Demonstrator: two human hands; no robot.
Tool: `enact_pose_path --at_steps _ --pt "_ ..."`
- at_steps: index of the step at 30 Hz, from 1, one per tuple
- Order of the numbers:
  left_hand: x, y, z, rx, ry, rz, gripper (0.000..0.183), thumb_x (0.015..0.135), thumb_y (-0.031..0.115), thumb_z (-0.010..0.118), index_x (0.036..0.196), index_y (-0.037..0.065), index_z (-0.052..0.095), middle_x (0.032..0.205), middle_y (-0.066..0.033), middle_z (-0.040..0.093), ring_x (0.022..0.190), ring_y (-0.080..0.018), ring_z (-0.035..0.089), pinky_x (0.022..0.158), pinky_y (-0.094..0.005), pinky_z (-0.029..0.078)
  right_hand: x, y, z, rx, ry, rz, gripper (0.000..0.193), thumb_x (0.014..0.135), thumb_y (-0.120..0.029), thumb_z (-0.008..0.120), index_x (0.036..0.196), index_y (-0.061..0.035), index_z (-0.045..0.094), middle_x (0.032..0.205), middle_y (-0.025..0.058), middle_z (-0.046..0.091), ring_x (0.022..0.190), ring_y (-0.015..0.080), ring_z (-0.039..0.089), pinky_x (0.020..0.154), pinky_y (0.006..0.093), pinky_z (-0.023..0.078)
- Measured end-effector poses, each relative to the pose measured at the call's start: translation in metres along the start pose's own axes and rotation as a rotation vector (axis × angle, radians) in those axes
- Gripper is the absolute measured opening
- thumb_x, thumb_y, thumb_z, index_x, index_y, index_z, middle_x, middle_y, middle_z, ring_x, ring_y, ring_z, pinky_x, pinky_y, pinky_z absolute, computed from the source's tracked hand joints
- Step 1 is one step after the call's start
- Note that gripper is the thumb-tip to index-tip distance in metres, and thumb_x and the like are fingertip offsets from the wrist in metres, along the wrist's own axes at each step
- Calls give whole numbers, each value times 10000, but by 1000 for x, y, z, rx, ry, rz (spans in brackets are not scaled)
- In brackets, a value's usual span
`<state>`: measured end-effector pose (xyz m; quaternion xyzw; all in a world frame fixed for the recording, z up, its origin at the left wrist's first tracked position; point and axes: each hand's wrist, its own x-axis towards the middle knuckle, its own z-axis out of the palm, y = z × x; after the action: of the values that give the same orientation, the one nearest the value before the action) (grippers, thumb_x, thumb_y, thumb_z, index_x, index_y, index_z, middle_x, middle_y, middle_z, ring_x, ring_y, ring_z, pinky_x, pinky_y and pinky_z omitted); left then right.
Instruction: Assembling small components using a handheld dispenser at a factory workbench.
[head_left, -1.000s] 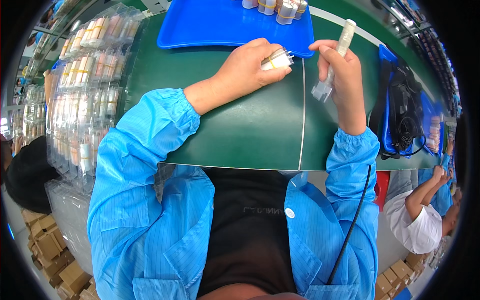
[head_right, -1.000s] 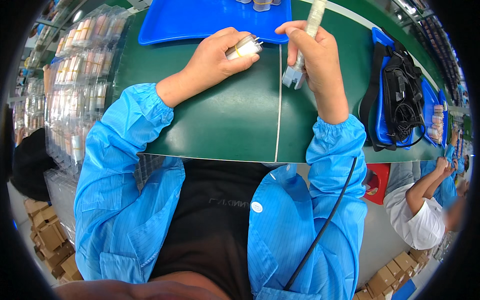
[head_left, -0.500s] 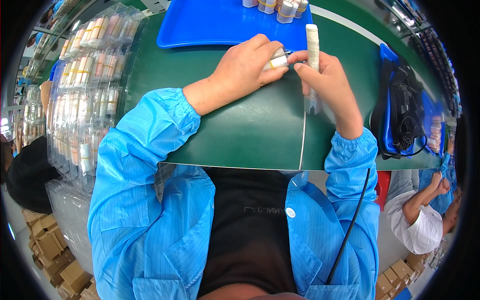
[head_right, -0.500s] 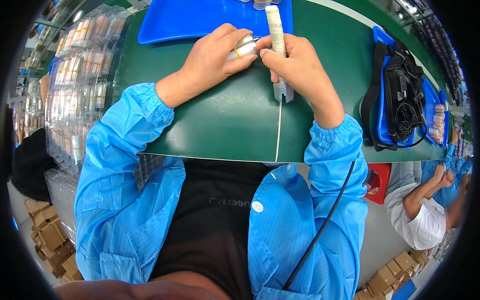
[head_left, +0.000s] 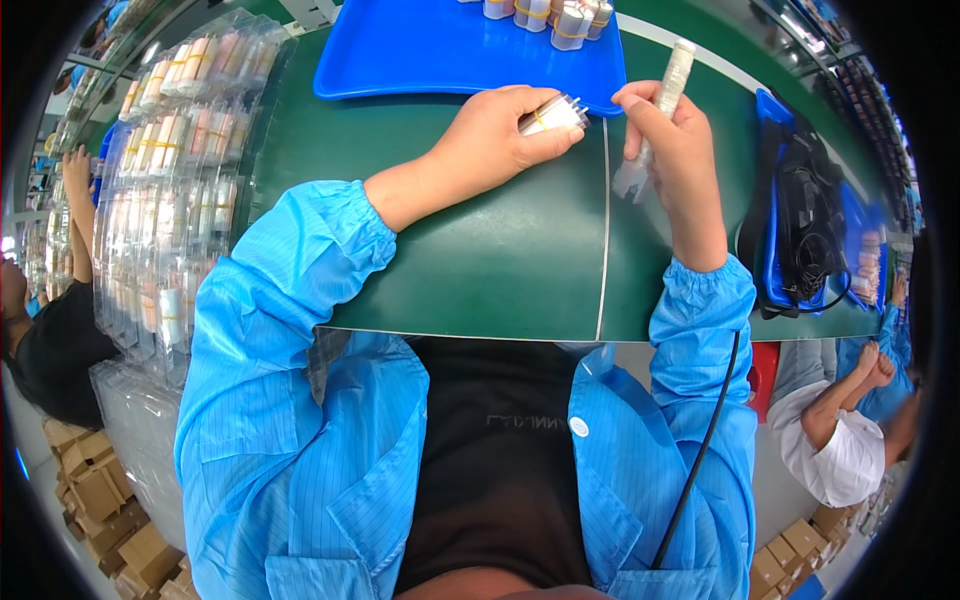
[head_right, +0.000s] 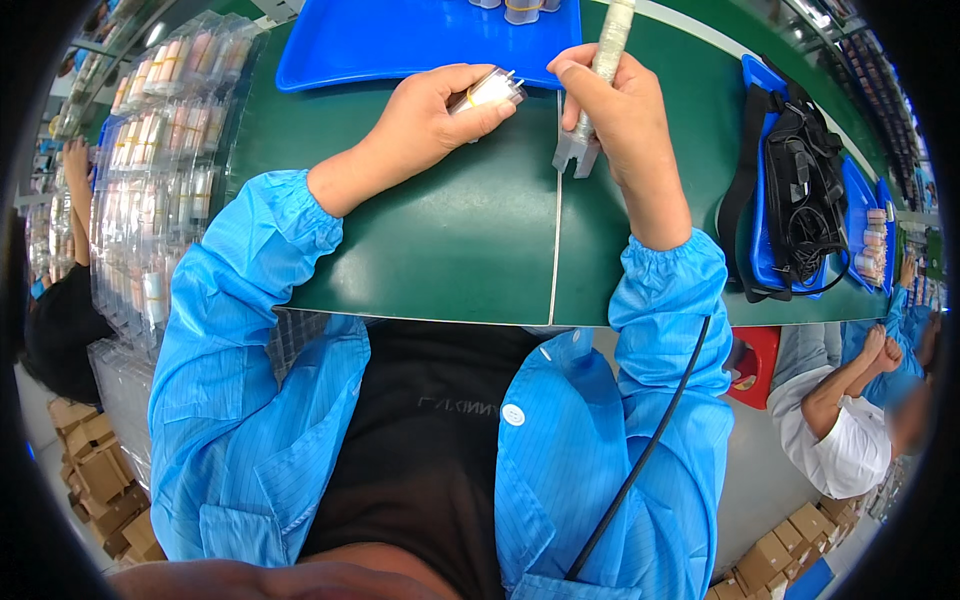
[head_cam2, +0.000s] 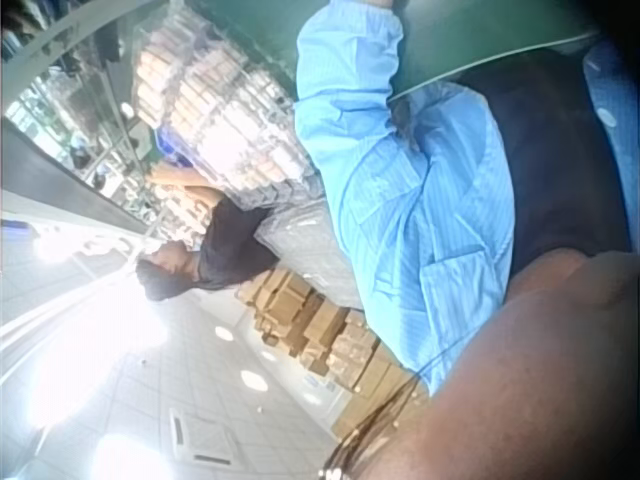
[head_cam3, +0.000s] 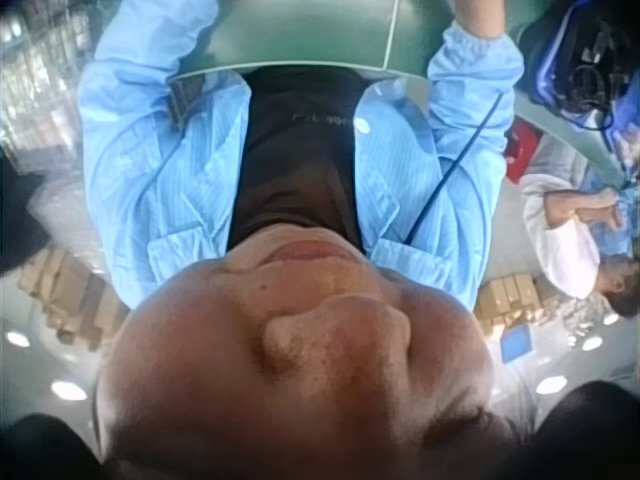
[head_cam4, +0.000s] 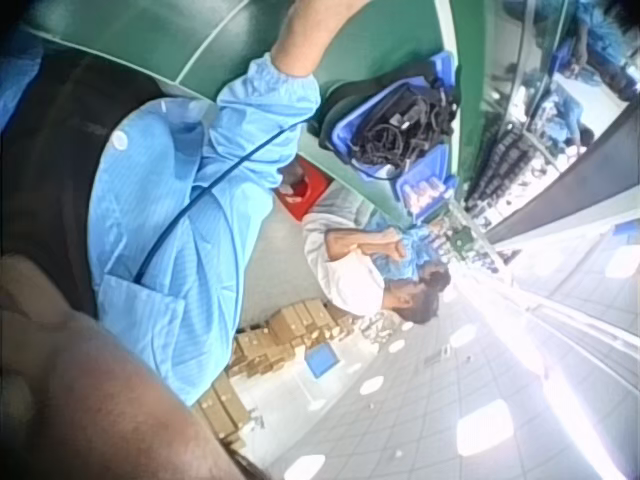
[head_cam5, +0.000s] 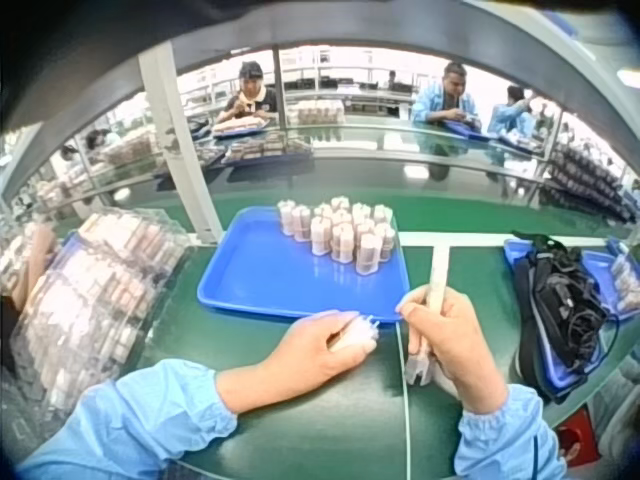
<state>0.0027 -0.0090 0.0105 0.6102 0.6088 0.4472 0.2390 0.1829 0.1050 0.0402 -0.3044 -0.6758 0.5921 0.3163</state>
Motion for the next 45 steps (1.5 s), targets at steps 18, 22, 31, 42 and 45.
enact_pose_path --at_steps 18,22,31,42,45 --pt "7 -12 -3 -955 -219 -314 422 1033 324 432 1258 -7 565 1100 -130 672 958 -185 631 857 -308 506 6 4 -3 186 153 7 280 943 -352 600 869 -84 571 583 18 571 439 59 431 393 220 294" --pt "6 -8 -8 -1183 -311 -397 502 1036 353 327 1335 -15 492 1178 -141 642 1016 -198 619 883 -328 511 10 12 -4 208 181 -4 278 941 -348 602 871 -80 570 585 20 570 449 54 447 402 213 316" --pt "7 -12 -12 -1322 -397 -341 516 1018 334 331 1365 -20 471 1211 -151 620 1091 -242 616 953 -378 498 12 16 -6 176 204 3 270 936 -342 612 880 -81 574 603 16 582 457 52 449 412 211 326" --pt "3 -5 -3 -1112 -282 -271 488 973 222 579 1349 -57 442 1208 -210 576 1156 -333 608 1000 -436 512 11 19 -6 198 215 -18 268 933 -333 621 882 -75 571 608 21 581 454 59 465 399 213 348" --pt "4 -6 -5 -1082 -278 -272 493 974 227 585 1347 -59 434 1210 -203 570 1156 -327 609 995 -436 519 12 18 -6 207 207 -13 268 933 -329 621 889 -70 571 607 24 578 459 68 471 404 215 348"
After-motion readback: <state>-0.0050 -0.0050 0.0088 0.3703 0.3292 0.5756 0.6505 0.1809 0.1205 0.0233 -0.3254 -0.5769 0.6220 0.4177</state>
